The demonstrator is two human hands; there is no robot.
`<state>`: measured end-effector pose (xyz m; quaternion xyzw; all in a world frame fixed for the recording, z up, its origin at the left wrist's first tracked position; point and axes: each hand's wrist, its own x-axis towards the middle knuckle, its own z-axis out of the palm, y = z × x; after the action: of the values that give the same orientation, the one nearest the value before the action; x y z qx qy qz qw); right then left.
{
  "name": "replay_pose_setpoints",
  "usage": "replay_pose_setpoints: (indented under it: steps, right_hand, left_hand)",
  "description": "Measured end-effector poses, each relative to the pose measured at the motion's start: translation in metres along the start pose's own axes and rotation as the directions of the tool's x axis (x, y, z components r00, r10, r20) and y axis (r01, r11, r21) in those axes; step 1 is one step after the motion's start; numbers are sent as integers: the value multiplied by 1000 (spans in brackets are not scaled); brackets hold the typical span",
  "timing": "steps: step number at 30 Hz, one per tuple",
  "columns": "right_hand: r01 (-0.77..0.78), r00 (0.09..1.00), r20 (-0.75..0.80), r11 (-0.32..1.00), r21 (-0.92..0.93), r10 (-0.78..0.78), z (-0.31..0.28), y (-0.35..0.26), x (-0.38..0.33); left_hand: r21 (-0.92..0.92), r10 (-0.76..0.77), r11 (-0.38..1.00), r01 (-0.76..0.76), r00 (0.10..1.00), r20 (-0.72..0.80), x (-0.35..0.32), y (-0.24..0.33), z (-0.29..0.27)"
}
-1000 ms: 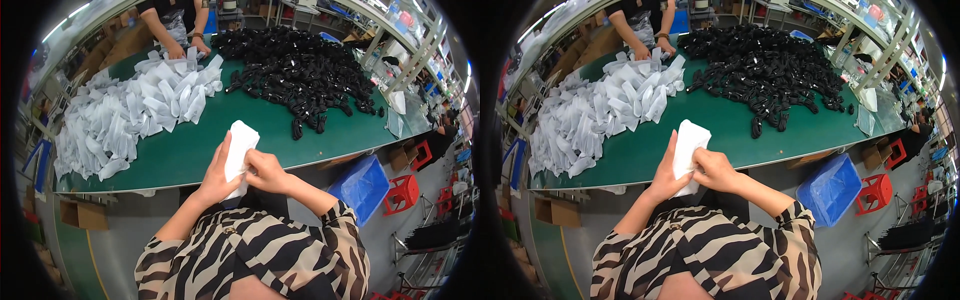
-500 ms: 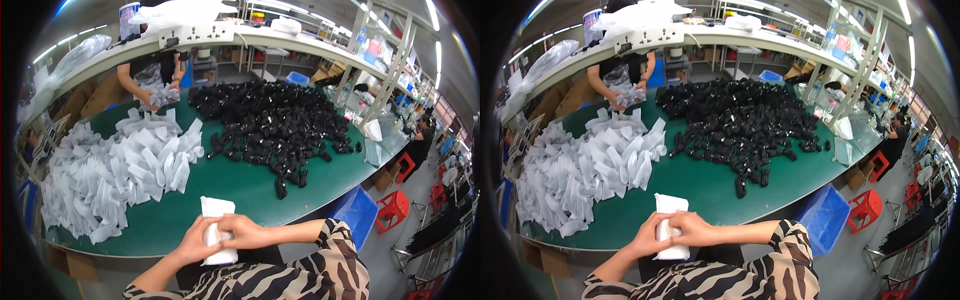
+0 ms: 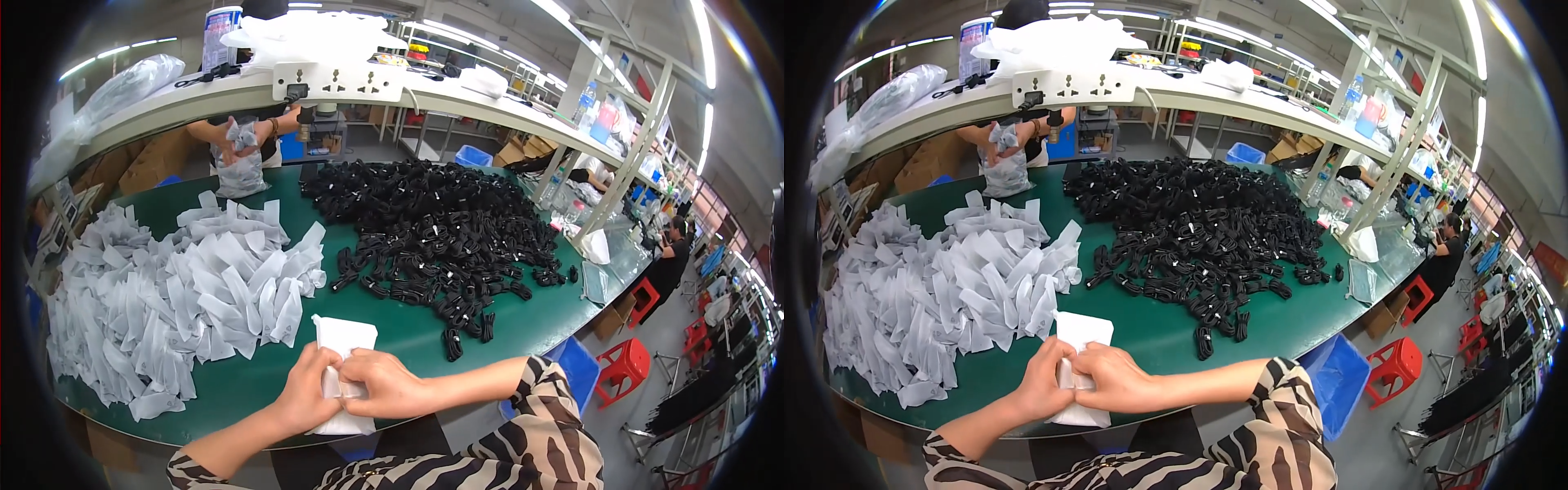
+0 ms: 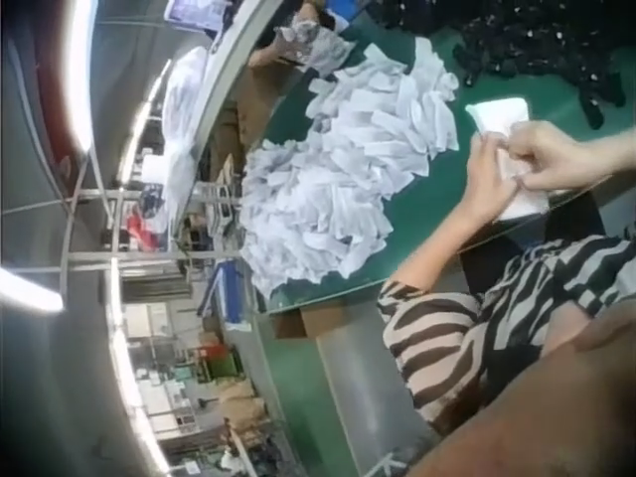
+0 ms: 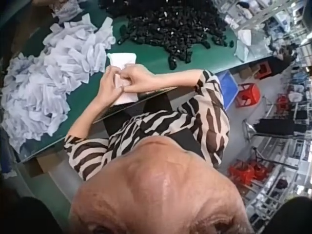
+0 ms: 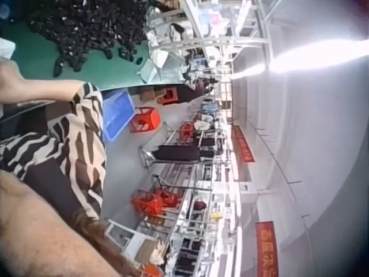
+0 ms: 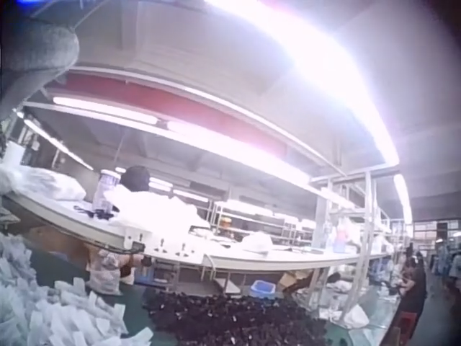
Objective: Packaging small black parts into white protective foam sleeves at a factory workbench.
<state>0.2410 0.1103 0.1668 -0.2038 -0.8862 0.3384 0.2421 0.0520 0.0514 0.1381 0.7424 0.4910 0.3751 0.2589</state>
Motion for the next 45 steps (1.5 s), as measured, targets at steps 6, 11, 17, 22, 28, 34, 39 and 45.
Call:
replay_pose_setpoints:
  steps: [6, 11, 17, 22, 28, 34, 39, 45]
  right_hand:
    - [92, 989, 106, 993, 78, -100, -28, -16, 0]
    - [204, 941, 117, 808, 553, -318, -72, -24, -15]
    - [320, 839, -514, 601, 732, 180, -105, 60, -38]
    - [-144, 852, -203, 589, 795, 482, -42, 100, -64]
    - [-449, 808, 92, 506, 737, 583, 45, 119, -62]
    - [-370, 801, -40, 546, 751, 597, 75, 125, -51]
    - [-342, 862, -30, 625, 702, 506, 68, 128, -50]
    - [-448, 845, 26, 682, 578, 534, 54, 134, -76]
  left_hand:
    - [-65, 208, 976, -206, 977, 35, 4, 18, -24]
    - [-559, 27, 828, -51, 998, -52, -35, -5, -32]
    - [-451, -154, 893, 1, 940, -303, -21, -45, -14]
    - [-585, -263, 807, 84, 938, -227, -13, -60, 24]
    - [-82, -162, 986, 147, 961, -226, -19, -79, 54]
    - [144, -100, 982, 125, 981, -167, -6, -36, 86]
    - [-63, -231, 972, 224, 966, -119, 4, -56, 96]
    - [-176, -227, 966, 188, 946, -231, -6, -55, 104]
